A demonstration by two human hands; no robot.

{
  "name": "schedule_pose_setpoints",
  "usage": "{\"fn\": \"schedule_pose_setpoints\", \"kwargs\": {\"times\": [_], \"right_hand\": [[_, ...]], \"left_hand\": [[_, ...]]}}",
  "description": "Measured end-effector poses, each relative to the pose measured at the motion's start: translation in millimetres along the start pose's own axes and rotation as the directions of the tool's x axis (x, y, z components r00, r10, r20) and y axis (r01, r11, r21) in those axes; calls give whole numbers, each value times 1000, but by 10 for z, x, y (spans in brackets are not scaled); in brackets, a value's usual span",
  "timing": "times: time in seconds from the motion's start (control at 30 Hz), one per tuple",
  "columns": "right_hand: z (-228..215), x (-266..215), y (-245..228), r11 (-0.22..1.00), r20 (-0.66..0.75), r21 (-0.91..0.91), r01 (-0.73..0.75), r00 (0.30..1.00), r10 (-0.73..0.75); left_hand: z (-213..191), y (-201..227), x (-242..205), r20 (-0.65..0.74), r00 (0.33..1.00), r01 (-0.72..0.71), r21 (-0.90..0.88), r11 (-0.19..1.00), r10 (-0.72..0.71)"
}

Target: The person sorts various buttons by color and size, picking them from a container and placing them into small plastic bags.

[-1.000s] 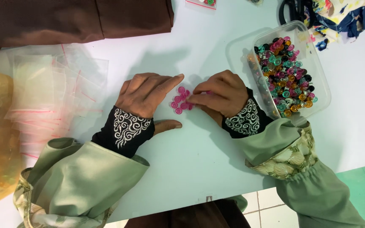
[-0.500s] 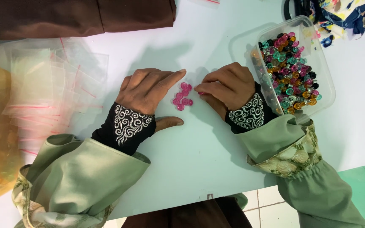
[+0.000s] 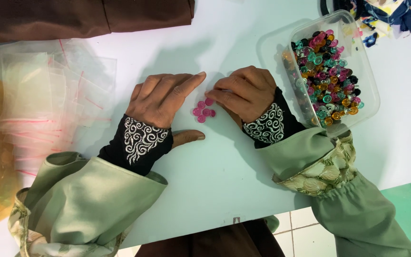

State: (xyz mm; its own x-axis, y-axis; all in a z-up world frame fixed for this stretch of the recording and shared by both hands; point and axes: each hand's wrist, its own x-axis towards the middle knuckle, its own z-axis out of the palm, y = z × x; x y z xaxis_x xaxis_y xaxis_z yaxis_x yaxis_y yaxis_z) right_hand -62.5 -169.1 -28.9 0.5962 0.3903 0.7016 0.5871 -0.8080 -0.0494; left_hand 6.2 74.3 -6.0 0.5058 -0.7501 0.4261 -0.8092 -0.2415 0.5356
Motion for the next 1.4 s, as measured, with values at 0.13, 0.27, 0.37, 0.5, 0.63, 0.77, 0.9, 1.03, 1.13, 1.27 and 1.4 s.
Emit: {"fn": "schedule_pose_setpoints", "kwargs": {"times": [0.13, 0.27, 0.37, 0.5, 0.63, 0.77, 0.9, 1.03, 1.13, 1.27, 1.4], "right_hand": [[-104, -53, 52, 1000, 72, -16, 10, 997, -8], [-146, -44, -28, 986, 105, 127, -105, 990, 92], [-144, 38, -147, 976, 156, 157, -148, 980, 123], [-84, -5, -155, 987, 154, 107, -120, 983, 103], [-107, -71, -99, 986, 188, 84, -144, 974, 126], [-65, 8, -125, 991, 134, 90, -100, 987, 87], [-70, 160, -278, 994, 91, 71, -85, 993, 78], [-27, 12, -211, 995, 116, 21, -98, 989, 95], [-63, 37, -208, 999, 115, -8, -53, 992, 54], [-54, 153, -428, 1000, 67, 14, -8, 998, 7], [0, 177, -615, 998, -19, 61, 16, 1000, -15]], "left_hand": [[24, -26, -12, -4, 1000, -20, 60, 998, 20], [30, -17, -20, -10, 1000, 15, 29, 999, -15], [54, -28, -20, -31, 1000, 2, 53, 999, -1], [33, -28, -15, -16, 1000, -2, 50, 999, 3], [31, -21, -24, -2, 1000, 16, 41, 999, -16], [46, -34, -19, -35, 999, 3, 41, 999, -1], [60, -31, -10, -71, 997, -16, 61, 998, 20], [73, -32, -5, -120, 991, -44, 110, 993, 58], [75, -26, -13, -62, 998, -6, 52, 999, 9], [93, -4, 6, -176, 983, -40, 109, 993, 59], [53, 56, 22, -185, 980, -50, 112, 992, 71]]}}
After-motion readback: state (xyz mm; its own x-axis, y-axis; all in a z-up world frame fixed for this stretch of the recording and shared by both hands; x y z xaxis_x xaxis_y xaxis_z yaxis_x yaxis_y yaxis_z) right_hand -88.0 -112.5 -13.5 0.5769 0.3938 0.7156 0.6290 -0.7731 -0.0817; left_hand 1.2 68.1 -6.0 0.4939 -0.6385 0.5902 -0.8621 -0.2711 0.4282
